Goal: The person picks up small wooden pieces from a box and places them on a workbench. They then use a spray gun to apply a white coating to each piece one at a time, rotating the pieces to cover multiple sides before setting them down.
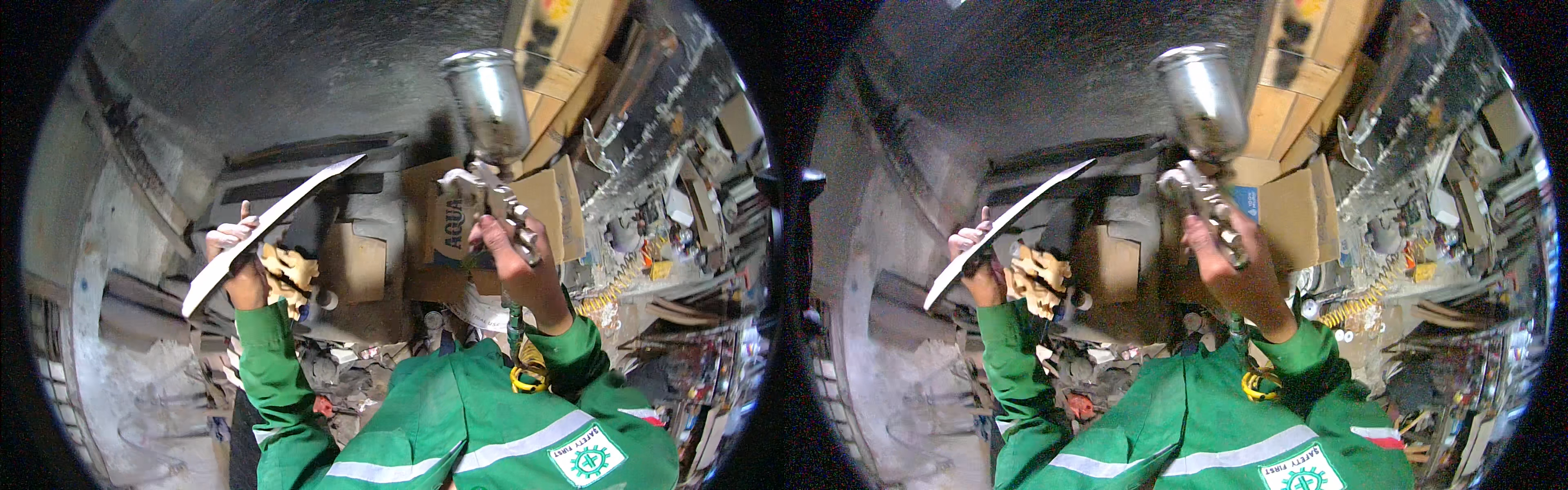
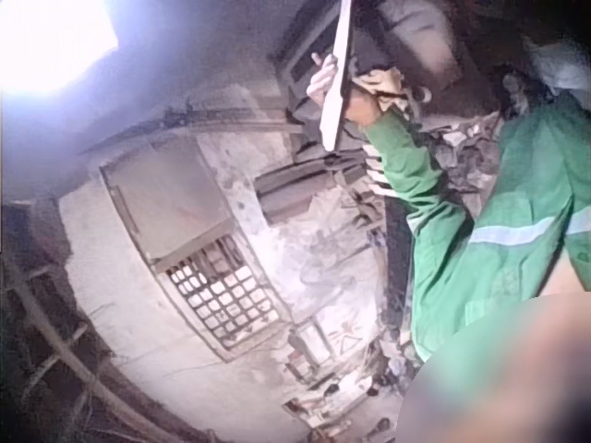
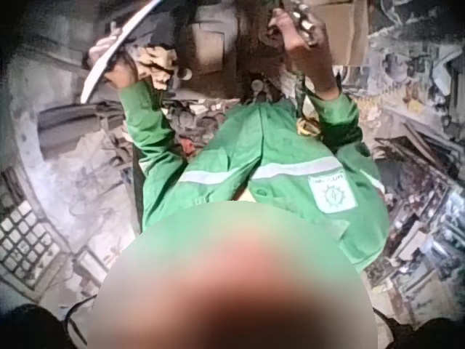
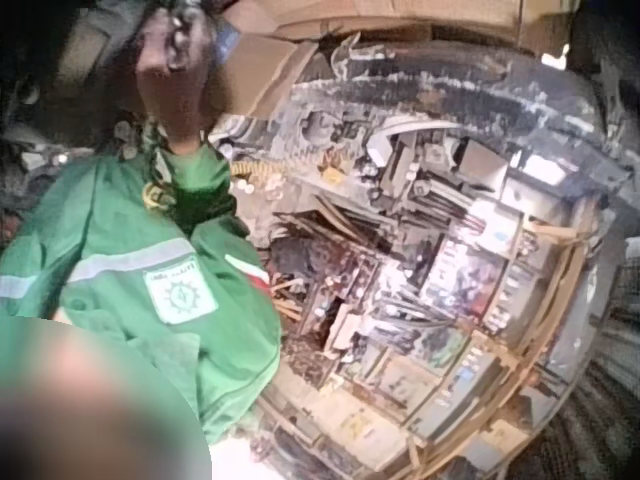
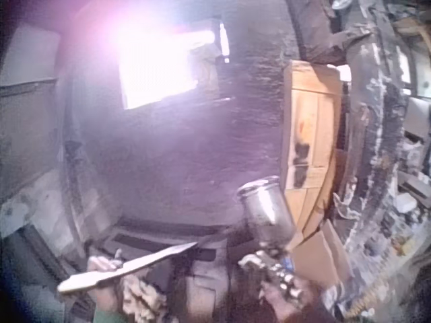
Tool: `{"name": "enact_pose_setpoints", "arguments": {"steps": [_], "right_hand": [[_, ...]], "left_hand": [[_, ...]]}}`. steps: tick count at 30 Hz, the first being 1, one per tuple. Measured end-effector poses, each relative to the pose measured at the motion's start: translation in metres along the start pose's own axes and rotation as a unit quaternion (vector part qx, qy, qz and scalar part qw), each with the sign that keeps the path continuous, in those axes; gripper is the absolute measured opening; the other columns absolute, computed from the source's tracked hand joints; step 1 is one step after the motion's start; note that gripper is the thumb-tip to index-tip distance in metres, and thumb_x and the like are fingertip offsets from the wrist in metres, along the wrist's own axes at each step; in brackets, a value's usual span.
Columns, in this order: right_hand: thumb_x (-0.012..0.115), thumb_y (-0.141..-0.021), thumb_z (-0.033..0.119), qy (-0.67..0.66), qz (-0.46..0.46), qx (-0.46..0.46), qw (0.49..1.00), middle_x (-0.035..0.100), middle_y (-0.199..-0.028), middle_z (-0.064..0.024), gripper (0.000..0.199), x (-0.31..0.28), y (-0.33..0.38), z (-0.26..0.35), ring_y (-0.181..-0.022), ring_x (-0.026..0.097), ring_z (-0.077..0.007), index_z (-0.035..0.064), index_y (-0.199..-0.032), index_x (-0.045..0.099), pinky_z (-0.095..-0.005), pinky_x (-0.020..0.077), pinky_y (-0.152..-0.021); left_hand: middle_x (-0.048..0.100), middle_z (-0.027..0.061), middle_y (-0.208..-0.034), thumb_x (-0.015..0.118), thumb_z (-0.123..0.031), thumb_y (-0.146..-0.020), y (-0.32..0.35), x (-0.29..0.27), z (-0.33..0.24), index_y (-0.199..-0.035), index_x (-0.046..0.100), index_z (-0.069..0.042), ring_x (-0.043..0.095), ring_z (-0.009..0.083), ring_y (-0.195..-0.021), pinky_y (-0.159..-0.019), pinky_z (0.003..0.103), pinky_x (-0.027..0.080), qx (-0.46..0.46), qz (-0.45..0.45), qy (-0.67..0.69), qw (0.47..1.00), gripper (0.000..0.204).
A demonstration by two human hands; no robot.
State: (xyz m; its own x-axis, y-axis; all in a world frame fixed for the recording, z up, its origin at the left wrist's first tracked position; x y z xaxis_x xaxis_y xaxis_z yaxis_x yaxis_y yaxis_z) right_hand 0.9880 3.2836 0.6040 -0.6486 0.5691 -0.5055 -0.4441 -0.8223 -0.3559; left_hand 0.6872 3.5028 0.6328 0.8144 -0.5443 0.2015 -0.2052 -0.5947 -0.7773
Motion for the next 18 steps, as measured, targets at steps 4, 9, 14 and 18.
{"name": "enact_pose_setpoints", "arguments": {"steps": [4,9,14,18], "right_hand": [[0.031,-0.098,0.008,0.215,-0.004,-0.246,0.945,0.062,-0.101,-0.0127,0.029,0.026,0.016,0.027,-0.095,0.06,-0.0196,-0.0045,-0.111,0.054,-0.0309,0.0442,-0.089],[0.041,-0.095,0.033,-0.225,-0.012,0.252,0.941,0.062,-0.101,-0.0112,0.041,0.045,0.042,-0.059,-0.092,0.06,-0.0199,-0.0002,-0.116,0.052,-0.0336,0.0459,-0.084],[0.047,-0.092,0.033,-0.253,-0.021,0.291,0.922,0.061,-0.099,-0.0059,0.037,0.072,0.045,-0.054,-0.087,0.059,-0.0156,0.0041,-0.114,0.054,-0.0299,0.0456,-0.075],[0.048,-0.092,0.033,-0.29,-0.007,0.33,0.898,0.061,-0.096,-0.0039,0.032,0.098,0.05,-0.046,-0.084,0.058,-0.0144,0.0069,-0.109,0.056,-0.0283,0.045,-0.073]], "left_hand": [[0.057,0.008,-0.096,0.064,-0.004,-0.078,0.063,-0.149,0.006,-0.101,0.051,-0.005,0.056,0.0262,-0.098,-0.103,0.049,0.036,-0.108,-0.253,0.042,0.96,0.027],[0.055,-0.003,-0.067,0.073,-0.012,-0.074,0.242,-0.352,0.016,-0.075,0.057,-0.012,0.049,0.0087,-0.055,-0.05,0.023,0.039,-0.249,-0.534,-0.096,0.802,0.016],[0.053,-0.0002,-0.061,0.078,-0.023,-0.068,0.389,-0.409,0.019,-0.068,0.062,-0.003,0.042,0.0098,-0.047,-0.043,0.026,0.034,-0.417,-0.559,-0.271,0.663,0.025],[0.064,0.0077,-0.068,0.077,-0.034,-0.066,0.398,-0.428,0.059,-0.078,0.068,0.001,0.058,0.0161,-0.06,-0.06,0.031,0.046,-0.493,-0.432,-0.449,0.607,0.038]]}}
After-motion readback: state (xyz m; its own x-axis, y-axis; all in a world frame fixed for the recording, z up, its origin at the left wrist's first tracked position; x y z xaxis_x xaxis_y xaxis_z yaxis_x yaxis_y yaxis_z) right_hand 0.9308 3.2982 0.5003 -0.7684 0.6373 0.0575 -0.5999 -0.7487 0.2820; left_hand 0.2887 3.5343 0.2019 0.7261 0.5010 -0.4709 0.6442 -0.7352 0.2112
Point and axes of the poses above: each hand's wrist, its own y-axis away from the middle knuckle, its own x-axis out of the palm, z = x × y, the point moved 10 cm from there along -y, towards the middle knuckle
